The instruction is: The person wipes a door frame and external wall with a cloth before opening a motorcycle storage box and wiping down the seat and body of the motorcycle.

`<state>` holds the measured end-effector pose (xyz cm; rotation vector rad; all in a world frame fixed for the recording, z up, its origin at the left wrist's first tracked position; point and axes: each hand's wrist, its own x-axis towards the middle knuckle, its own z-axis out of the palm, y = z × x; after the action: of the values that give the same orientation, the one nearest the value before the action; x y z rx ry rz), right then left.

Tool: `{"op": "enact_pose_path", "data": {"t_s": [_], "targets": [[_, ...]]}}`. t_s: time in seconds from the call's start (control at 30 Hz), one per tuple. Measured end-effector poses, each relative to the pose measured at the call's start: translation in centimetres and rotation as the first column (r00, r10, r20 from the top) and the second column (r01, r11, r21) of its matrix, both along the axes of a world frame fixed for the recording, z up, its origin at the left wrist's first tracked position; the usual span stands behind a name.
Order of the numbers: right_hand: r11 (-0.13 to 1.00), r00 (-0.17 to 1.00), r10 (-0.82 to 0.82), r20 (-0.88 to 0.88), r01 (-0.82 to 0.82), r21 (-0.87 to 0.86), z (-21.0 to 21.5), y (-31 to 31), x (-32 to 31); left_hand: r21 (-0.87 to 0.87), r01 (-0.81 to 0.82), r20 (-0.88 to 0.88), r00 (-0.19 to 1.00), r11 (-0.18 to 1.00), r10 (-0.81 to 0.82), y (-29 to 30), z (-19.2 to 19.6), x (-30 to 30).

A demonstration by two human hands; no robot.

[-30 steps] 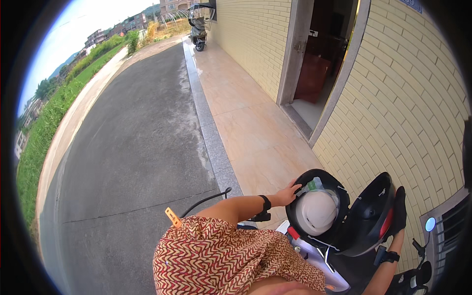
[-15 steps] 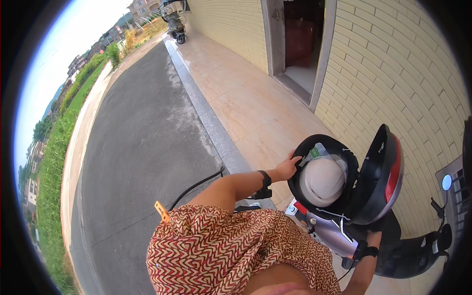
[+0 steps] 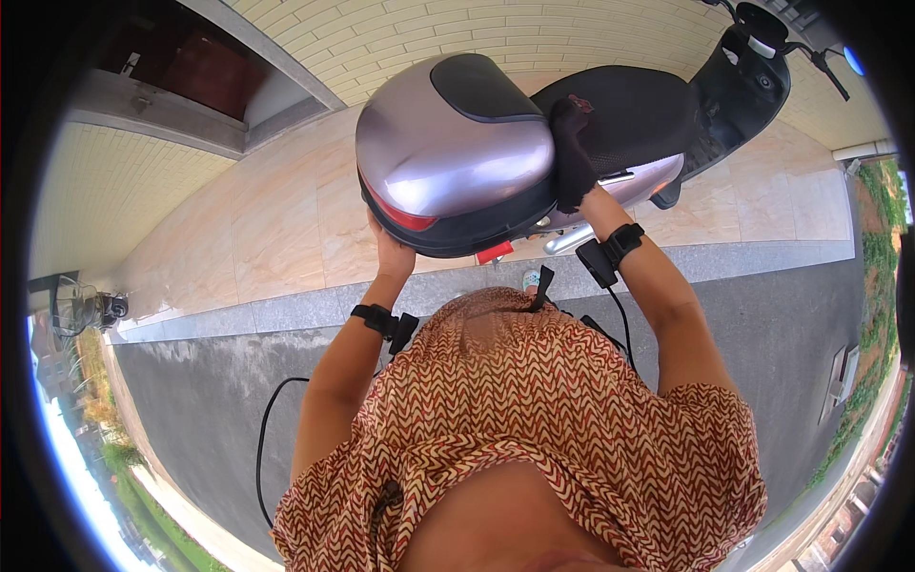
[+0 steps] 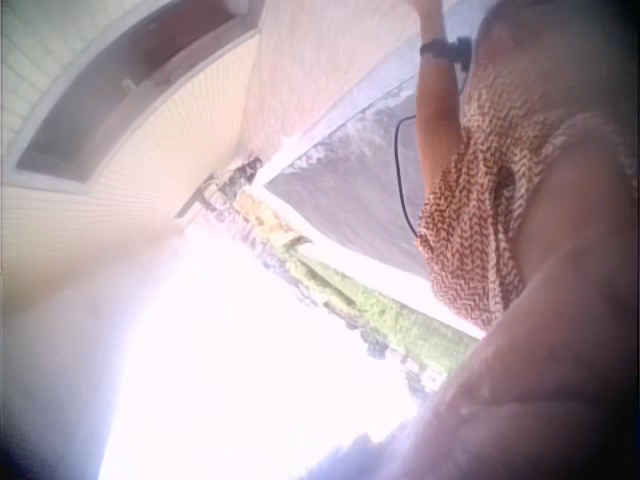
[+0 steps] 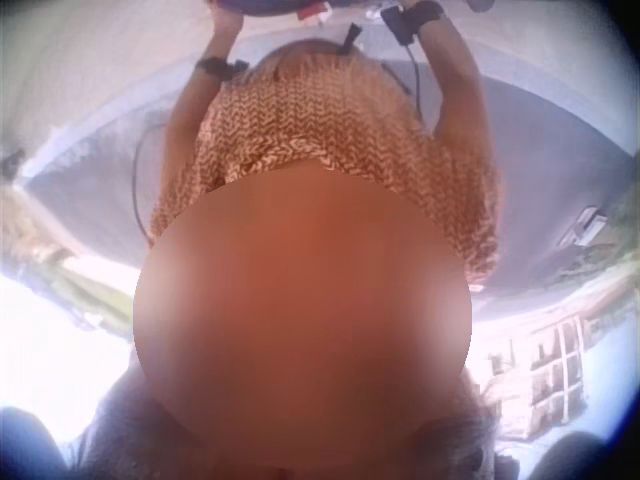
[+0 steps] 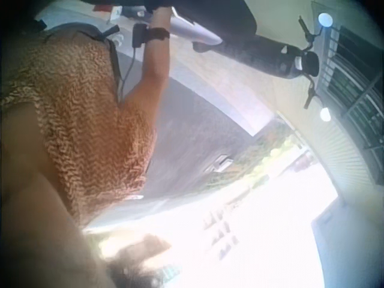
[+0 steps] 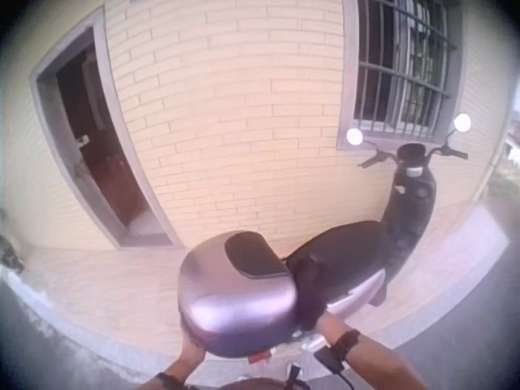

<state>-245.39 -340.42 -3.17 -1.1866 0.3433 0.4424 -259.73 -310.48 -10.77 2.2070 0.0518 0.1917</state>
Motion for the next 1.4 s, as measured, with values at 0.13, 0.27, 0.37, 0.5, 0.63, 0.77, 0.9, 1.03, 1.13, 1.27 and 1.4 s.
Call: {"op": "enact_pose_path", "data": {"t_s": [0.13, 0.27, 0.37, 0.5, 0.63, 0.77, 0.9, 1.03, 1.13, 1.27, 1.4], "targets": [[0.984, 0.994, -0.011, -0.107, 0.030, 0.175, 2.8, 0.4, 0.7, -0.037, -0.033, -0.019, 0.999, 0.999, 0.032, -1.2, 1.3, 0.1], [0.973, 0.991, 0.093, -0.096, -0.071, 0.218, 3.6, 1.2, -0.2, 0.012, -0.077, -0.005, 0.997, 0.997, 0.077, -0.9, 1.8, -1.1], [0.994, 0.998, 0.032, -0.061, -0.025, 0.106, 1.9, 1.6, -0.7, 0.086, -0.031, 0.090, 0.996, 0.996, 0.023, 0.7, 0.9, -1.8], [0.999, 0.997, 0.025, 0.073, -0.028, 0.039, -4.8, -2.1, 0.3, -0.645, -0.045, -0.182, 0.979, 0.763, -0.096, 1.8, 4.7, -3.6], [0.908, 0.934, 0.108, -0.339, -0.232, -0.349, 5.9, 1.6, -2.0, -0.535, -0.193, -0.147, 0.980, 0.822, 0.134, 3.8, 7.5, -6.0], [0.572, 0.264, 0.739, 0.620, 0.241, -0.784, 5.6, 3.6, -1.9, -0.112, -0.130, 0.095, 0.985, 0.985, 0.141, 1.8, 10.6, -0.5], [0.132, 0.245, 0.945, 0.217, 0.324, -0.937, 8.6, 8.3, -2.1, 0.166, 0.052, 0.358, 0.927, 0.985, -0.109, -1.8, 13.9, 4.1], [0.316, 0.417, 0.839, 0.351, 0.152, -0.937, 5.2, 8.6, 5.6, 0.245, 0.049, 0.381, 0.914, 0.968, -0.143, -3.4, 13.4, 7.3], [0.628, 0.706, 0.583, 0.402, -0.077, -0.775, 1.9, 6.3, 10.5, 0.459, 0.010, 0.241, 0.961, 0.888, -0.135, -3.5, 12.6, 8.9], [0.945, 0.950, 0.304, -0.066, -0.310, -0.107, -1.3, 3.1, 4.6, 0.494, 0.013, 0.222, 0.965, 0.870, -0.141, -2.1, 12.9, 6.6], [0.974, 0.975, 0.215, 0.063, -0.219, 0.056, -5.6, 0.8, 0.5, 0.521, 0.022, 0.190, 0.972, 0.854, -0.141, -1.8, 15.1, 5.2]]}}
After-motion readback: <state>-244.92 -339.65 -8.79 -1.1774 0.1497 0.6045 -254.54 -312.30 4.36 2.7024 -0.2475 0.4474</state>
